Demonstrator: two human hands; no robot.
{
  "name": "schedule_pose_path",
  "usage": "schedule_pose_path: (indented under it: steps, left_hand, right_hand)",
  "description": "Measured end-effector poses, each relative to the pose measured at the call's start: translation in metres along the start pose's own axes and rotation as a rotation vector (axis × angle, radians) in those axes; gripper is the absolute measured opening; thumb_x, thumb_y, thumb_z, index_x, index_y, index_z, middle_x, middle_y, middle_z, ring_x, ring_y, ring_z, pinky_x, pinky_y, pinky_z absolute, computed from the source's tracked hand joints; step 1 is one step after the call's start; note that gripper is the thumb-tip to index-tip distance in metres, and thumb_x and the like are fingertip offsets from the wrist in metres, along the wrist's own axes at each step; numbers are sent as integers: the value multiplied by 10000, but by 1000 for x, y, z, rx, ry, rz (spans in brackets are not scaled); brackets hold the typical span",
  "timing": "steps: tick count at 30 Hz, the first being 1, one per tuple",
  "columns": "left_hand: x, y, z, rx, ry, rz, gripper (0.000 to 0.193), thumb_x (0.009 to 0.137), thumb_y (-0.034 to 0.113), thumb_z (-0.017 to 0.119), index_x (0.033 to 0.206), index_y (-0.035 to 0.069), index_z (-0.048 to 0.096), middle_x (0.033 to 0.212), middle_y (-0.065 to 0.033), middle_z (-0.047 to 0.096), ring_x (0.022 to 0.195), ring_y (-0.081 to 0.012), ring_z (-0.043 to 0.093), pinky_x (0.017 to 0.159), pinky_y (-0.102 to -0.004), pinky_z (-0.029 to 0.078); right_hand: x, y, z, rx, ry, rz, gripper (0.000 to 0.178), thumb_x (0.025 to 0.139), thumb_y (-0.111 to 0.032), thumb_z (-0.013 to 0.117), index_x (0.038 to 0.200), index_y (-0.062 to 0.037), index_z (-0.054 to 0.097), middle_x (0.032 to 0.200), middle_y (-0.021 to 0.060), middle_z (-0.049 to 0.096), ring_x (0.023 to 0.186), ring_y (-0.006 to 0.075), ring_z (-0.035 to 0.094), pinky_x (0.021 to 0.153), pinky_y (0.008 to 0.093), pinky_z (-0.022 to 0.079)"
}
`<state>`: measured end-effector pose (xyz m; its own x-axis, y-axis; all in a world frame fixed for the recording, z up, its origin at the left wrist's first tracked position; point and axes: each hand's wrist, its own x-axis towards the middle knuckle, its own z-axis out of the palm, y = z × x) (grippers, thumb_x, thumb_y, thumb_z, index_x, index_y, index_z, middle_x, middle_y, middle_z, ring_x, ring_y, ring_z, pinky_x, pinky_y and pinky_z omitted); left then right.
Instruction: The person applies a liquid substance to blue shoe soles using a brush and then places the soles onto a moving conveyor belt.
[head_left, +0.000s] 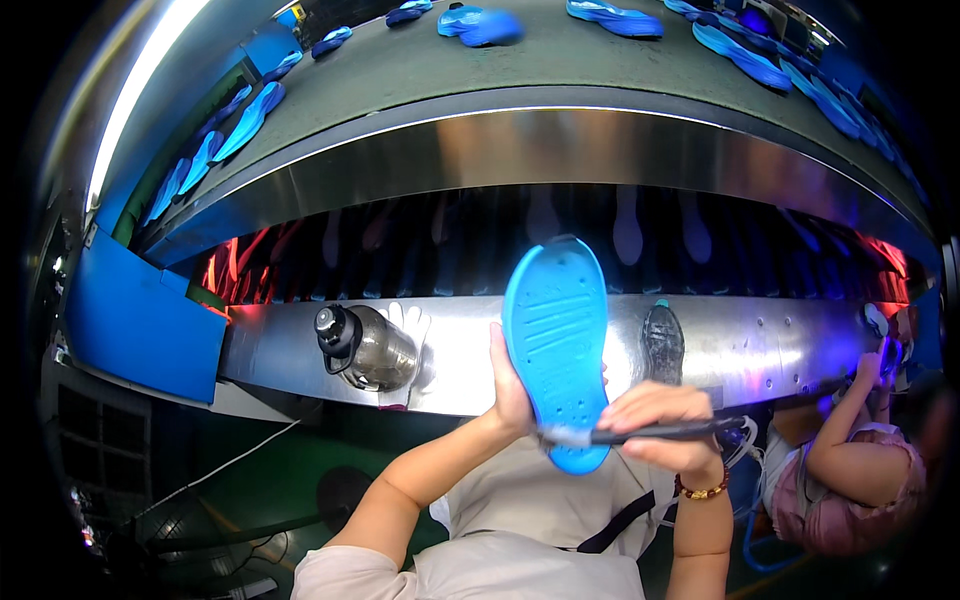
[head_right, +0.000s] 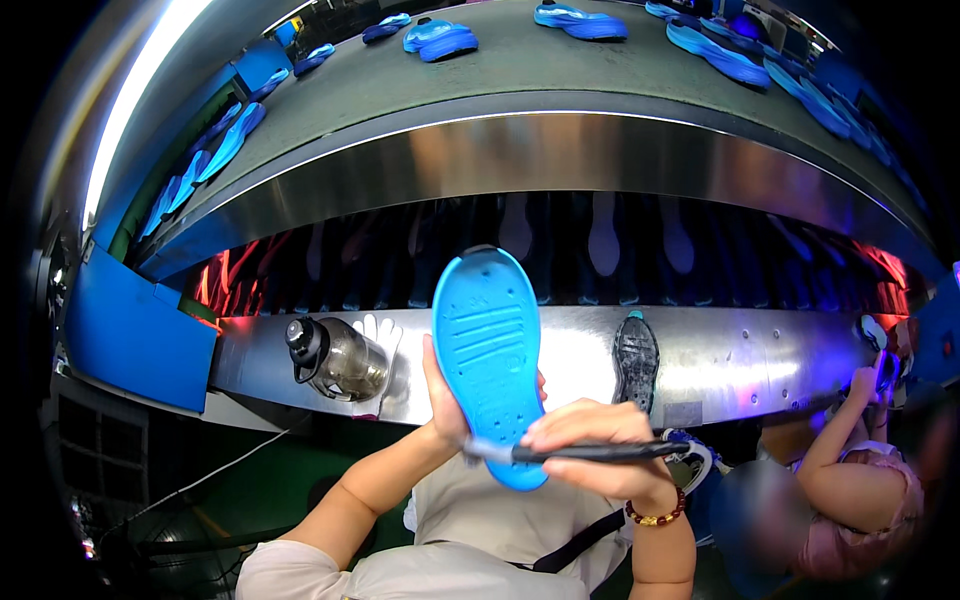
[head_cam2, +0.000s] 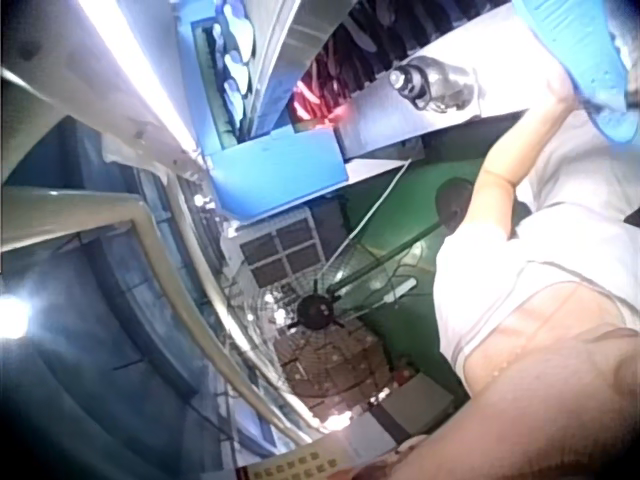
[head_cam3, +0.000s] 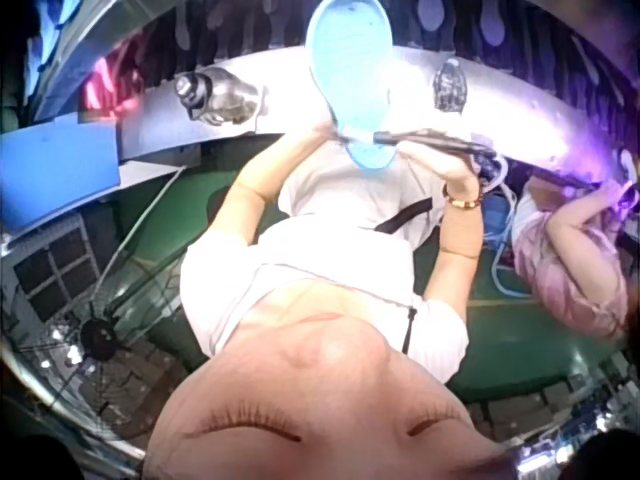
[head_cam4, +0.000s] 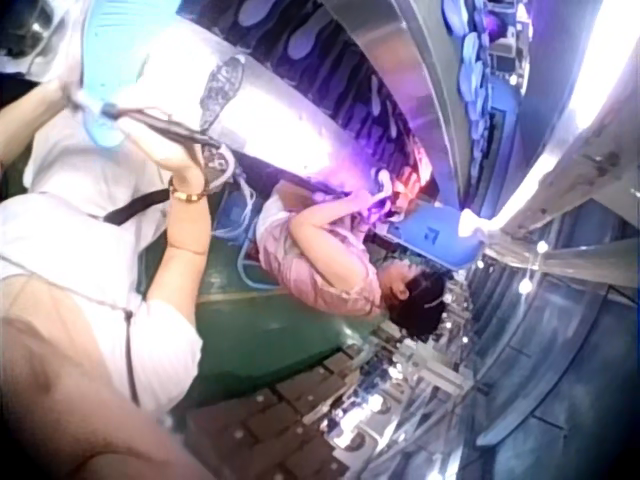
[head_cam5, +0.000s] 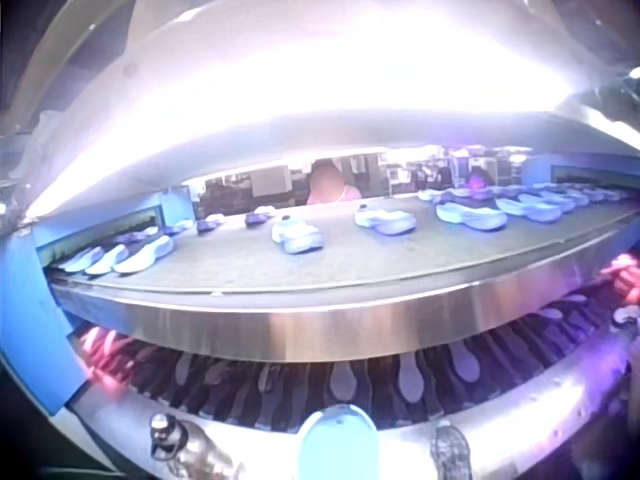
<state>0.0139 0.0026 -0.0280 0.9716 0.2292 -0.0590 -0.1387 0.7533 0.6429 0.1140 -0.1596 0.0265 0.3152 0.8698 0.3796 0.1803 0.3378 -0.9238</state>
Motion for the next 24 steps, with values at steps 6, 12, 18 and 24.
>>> schedule_pose_path:
  steps: [6,12,18,24]
  left_hand:
    - [7,18,9,-60,92,139,1011,697,787,6,1136,-6,456,906,-194,583,809,-296,588,739,-410,486]
    - [13,27,13,-111,94,202,977,711,776,31,1129,-1,451,900,-196,575,792,-309,585,734,-431,480]
    - [11,37,17,-95,172,168,974,712,777,34,1119,1,460,895,-188,576,788,-300,582,736,-428,478]
    - [9,40,14,-55,92,182,972,717,776,35,1130,4,459,904,-182,580,819,-282,584,749,-409,480]
  right_hand:
    - [-3,-1,3,-265,-85,-97,210,609,-16,702,812,-4,651,838,111,656,828,228,619,755,308,466]
    - [-8,8,2,-275,53,-23,200,619,31,673,817,18,642,844,135,648,840,252,614,763,321,482]
    - [-23,14,-3,-8,155,86,201,632,32,672,830,16,646,848,182,636,850,262,608,776,320,478]
    - [-24,14,-1,81,7,25,193,643,42,663,835,31,640,873,156,641,863,250,601,800,314,461]
